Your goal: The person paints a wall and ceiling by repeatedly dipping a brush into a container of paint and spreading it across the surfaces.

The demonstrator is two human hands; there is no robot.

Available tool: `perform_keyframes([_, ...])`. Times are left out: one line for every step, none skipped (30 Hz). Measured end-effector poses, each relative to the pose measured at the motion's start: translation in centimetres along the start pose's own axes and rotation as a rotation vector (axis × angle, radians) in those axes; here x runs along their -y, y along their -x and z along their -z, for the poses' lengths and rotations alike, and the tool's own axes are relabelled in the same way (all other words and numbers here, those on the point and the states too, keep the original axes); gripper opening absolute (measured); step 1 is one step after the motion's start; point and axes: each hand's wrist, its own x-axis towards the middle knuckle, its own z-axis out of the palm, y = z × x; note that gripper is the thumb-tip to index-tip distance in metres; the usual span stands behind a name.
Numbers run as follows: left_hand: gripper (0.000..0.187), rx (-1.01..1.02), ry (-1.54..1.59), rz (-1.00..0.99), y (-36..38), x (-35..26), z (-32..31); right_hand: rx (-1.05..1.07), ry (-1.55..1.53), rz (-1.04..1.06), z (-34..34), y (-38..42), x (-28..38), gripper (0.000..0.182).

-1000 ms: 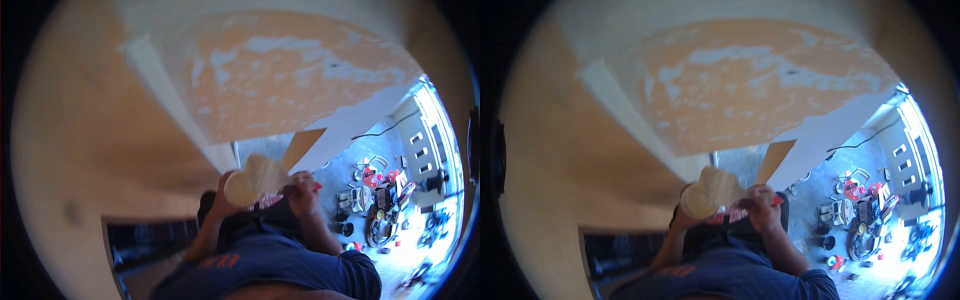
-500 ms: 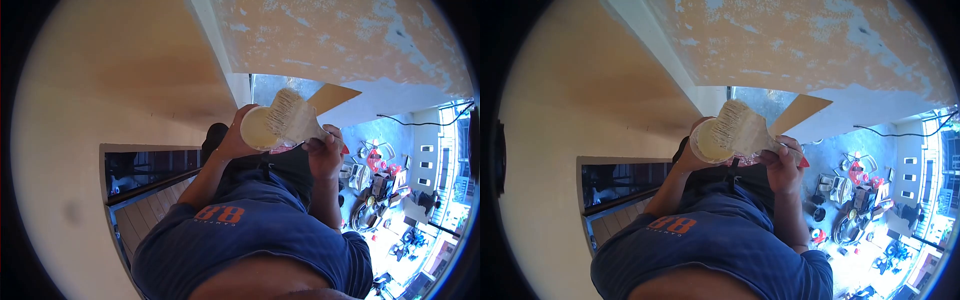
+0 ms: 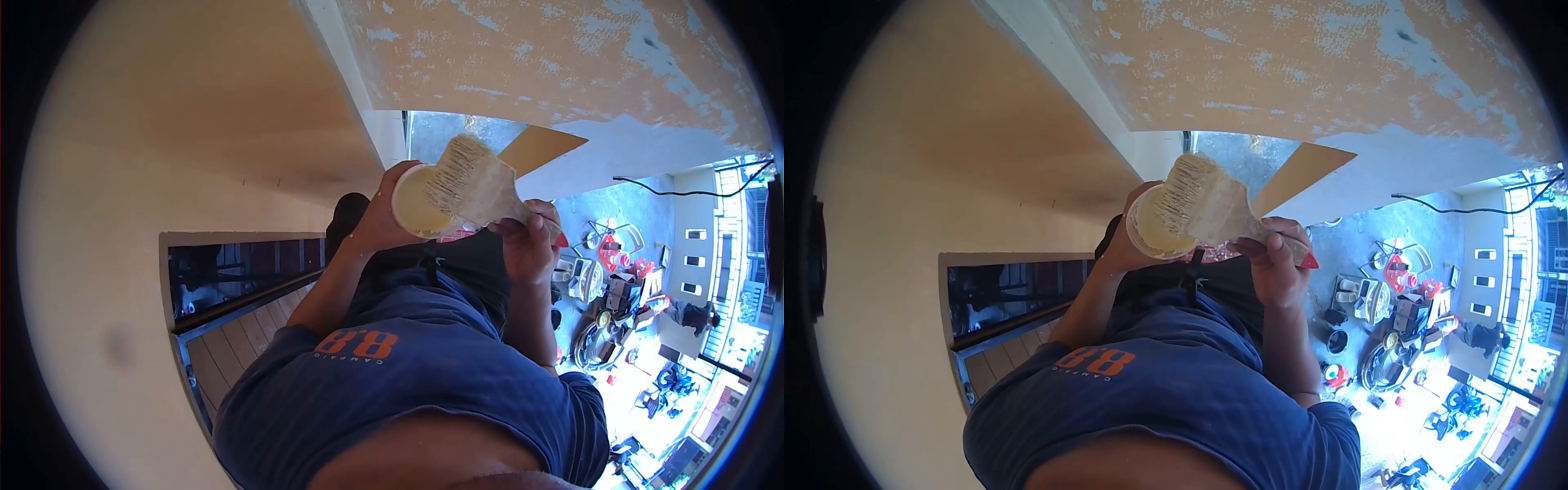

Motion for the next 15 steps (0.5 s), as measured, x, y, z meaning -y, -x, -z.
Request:
perform_keyframes([0.106,0.0,0.019,-0.004,0.1,0.1,-0.1,-0.001,-0.006,0.004,-0.1,0.0,0.0,0.023])
perform_keyframes([0.106,-0.001,0.037,-0.01,0.0,0.1,-0.1,0.001,-0.011,0.01,-0.1,0.0,-0.1,0.023])
perform_keyframes([0.106,-0.003,0.036,-0.011,0.0,0.0,0.0,0.004,-0.012,0.01,-0.1,0.0,-0.1,0.023])
perform_keyframes([0.105,0.007,0.057,0.017,-0.1,-0.1,0.0,-0.01,0.022,0.025,-0.1,0.0,-0.1,0.023])
perform_keyframes([0.105,0.016,0.079,0.047,0.0,-0.2,0.0,-0.026,0.057,0.039,-0.1,0.1,-0.1,0.023])
perform_keyframes([0.105,0.016,0.08,0.048,0.2,-0.2,0.0,-0.026,0.058,0.038,-0.2,0.1,-0.1,0.023])
perform_keyframes([0.104,0.007,0.07,0.055,0.2,-0.2,0.0,-0.008,0.055,0.034,-0.5,0.0,0.0,0.023])
perform_keyframes([0.104,-0.002,0.058,0.06,0.2,-0.3,0.1,0.012,0.052,0.03,-0.9,-0.2,0.0,0.023])
perform_keyframes([0.104,-0.004,0.057,0.057,0.1,-0.3,0.1,0.016,0.052,0.031,-1.2,-0.4,0.0,0.023])
perform_keyframes([0.103,-0.005,0.06,0.051,0.1,-0.3,0.1,-0.024,0.031,0.034,-1.5,-0.4,0.0,0.022])
perform_keyframes([0.103,-0.005,0.065,0.046,0.2,-0.3,0.1,-0.064,0.011,0.035,-1.6,-0.3,0.0,0.021])
perform_keyframes([0.103,-0.005,0.067,0.048,0.3,-0.3,0.1,-0.066,0.013,0.033,-1.5,-0.2,0.1,0.021])
perform_keyframes([0.103,0.001,0.064,0.051,0.3,-0.3,0.1,-0.071,-0.011,-0.006,-1.3,-0.2,0.1,0.02])
perform_keyframes([0.103,0.005,0.059,0.052,0.2,-0.3,0.1,-0.075,-0.035,-0.045,-1.0,-0.2,0.1,0.019])
perform_keyframes([0.103,0.004,0.059,0.051,0.0,-0.4,0.1,-0.073,-0.035,-0.046,-0.8,-0.4,0.0,0.019])
